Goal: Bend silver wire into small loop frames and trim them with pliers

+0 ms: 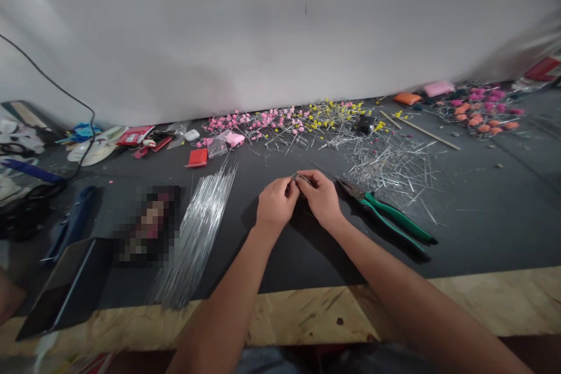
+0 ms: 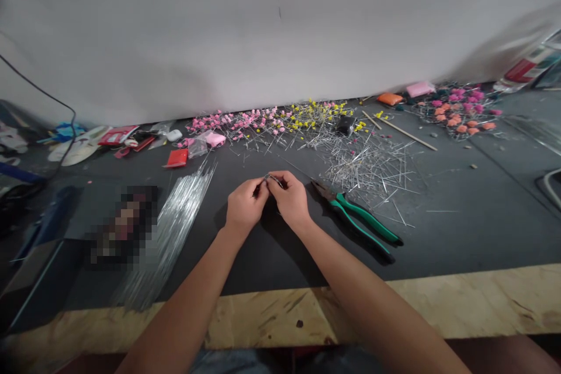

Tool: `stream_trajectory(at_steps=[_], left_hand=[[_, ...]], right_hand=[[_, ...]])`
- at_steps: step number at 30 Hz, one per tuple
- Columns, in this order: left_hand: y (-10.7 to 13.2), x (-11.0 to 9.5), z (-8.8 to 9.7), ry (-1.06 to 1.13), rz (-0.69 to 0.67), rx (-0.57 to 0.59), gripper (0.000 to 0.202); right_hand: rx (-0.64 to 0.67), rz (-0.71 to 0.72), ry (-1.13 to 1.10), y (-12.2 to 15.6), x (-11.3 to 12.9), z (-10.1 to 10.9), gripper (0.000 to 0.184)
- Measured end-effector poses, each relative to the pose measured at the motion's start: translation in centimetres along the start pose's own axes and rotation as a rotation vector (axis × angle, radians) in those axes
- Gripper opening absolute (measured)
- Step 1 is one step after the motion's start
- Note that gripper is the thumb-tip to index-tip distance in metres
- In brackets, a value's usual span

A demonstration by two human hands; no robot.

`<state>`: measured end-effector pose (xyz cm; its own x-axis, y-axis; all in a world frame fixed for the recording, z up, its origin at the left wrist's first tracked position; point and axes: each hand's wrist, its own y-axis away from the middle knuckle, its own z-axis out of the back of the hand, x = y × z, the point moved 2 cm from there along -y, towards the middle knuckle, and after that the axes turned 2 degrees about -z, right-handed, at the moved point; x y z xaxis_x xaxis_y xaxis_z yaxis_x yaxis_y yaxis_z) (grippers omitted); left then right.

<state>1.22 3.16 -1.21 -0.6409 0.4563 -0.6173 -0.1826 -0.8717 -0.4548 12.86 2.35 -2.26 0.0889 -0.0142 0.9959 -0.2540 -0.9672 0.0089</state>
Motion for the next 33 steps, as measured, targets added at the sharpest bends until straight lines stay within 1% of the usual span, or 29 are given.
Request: stream_trajectory(at_steps=[3,6,12,15,20,23,25,27,29,31,33], left_hand=[[0.0,0.1,0.1,0.032,0.028,-0.009,0.019],[-0.1,-0.1,0.3,0.111,0.061,-0.030,0.019],[-0.1,-0.8,0.4,0.389,0.148,-0.013,0.021],[-0.1,-0.7,0.3,0.517,0.214,-0.007,0.021],[-0.1,-0.3,0.3,0.638,0.320,-0.047,0.017],[0.0,-0.2,0.2,0.788,0.413,-0.069,0.018],[0.1,-0.2,0.0,0.881,0.488,-0.053,0.019],[0.2,-0.4,-0.3,0.932,0.536,-0.019,0.020],[0.3,-0.6,-0.4,0.957,0.550,0.014,0.020],[0.4,-0.9,-0.4,0.971,0.554,0.026,0.021],[0.6,-1.1,-0.4,0.980,0.560,0.022,0.023]], right_hand=[[0.011,-0.008,-0.005,0.1,0.1,-0.1,0.018],[0.017,-0.006,-0.025,0.1,0.1,-0.1,0.017],[0.028,-0.014,-0.179,0.1,0.2,0.0,0.018],[0.042,-0.005,-0.207,0.1,0.2,0.2,0.017],[0.113,-0.001,-0.138,0.6,0.5,0.1,0.017],[0.088,0.049,-0.085,1.3,1.7,0.6,0.023],[0.034,0.094,-0.017,1.8,2.8,1.8,0.021],[-0.014,0.131,0.111,2.1,4.0,3.9,0.018],[-0.044,0.105,0.330,2.1,4.9,6.8,0.021],[-0.032,0.100,0.588,2.0,5.3,10.1,0.023],[0.014,0.097,0.844,1.9,5.1,13.1,0.025]])
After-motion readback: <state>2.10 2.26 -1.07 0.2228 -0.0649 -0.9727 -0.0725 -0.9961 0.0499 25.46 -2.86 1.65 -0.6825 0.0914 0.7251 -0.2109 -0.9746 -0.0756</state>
